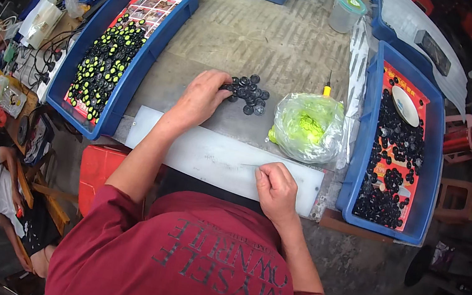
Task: The person assembles small components by taking round caps from the table, pressing small inserts into them by hand, and placing the assembled pieces into a tray.
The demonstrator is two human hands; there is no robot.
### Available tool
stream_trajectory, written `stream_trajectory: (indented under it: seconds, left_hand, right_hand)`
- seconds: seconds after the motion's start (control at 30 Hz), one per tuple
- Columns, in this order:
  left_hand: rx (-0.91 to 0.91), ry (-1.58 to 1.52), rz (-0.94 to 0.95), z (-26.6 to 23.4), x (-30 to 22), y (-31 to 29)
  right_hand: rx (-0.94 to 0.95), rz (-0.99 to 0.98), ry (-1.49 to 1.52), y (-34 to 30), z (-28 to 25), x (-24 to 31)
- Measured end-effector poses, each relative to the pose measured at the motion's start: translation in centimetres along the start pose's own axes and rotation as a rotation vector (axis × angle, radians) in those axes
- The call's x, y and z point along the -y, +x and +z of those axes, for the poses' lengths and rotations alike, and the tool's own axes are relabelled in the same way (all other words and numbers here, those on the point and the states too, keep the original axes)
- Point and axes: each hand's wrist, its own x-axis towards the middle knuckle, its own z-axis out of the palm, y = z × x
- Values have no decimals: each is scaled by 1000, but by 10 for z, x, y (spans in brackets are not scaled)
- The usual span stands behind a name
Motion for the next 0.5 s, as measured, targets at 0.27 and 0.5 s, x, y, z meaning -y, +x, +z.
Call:
stream_trajectory:
  seconds: [0.27, 0.5]
  left_hand:
    - [62, -318, -9, -6, -51, -35]
    - [90, -401, 145, 5, -76, -56]
  right_hand:
    - [-59, 17, 13, 1, -1, -3]
    - [-72, 275, 407, -3, 8, -8]
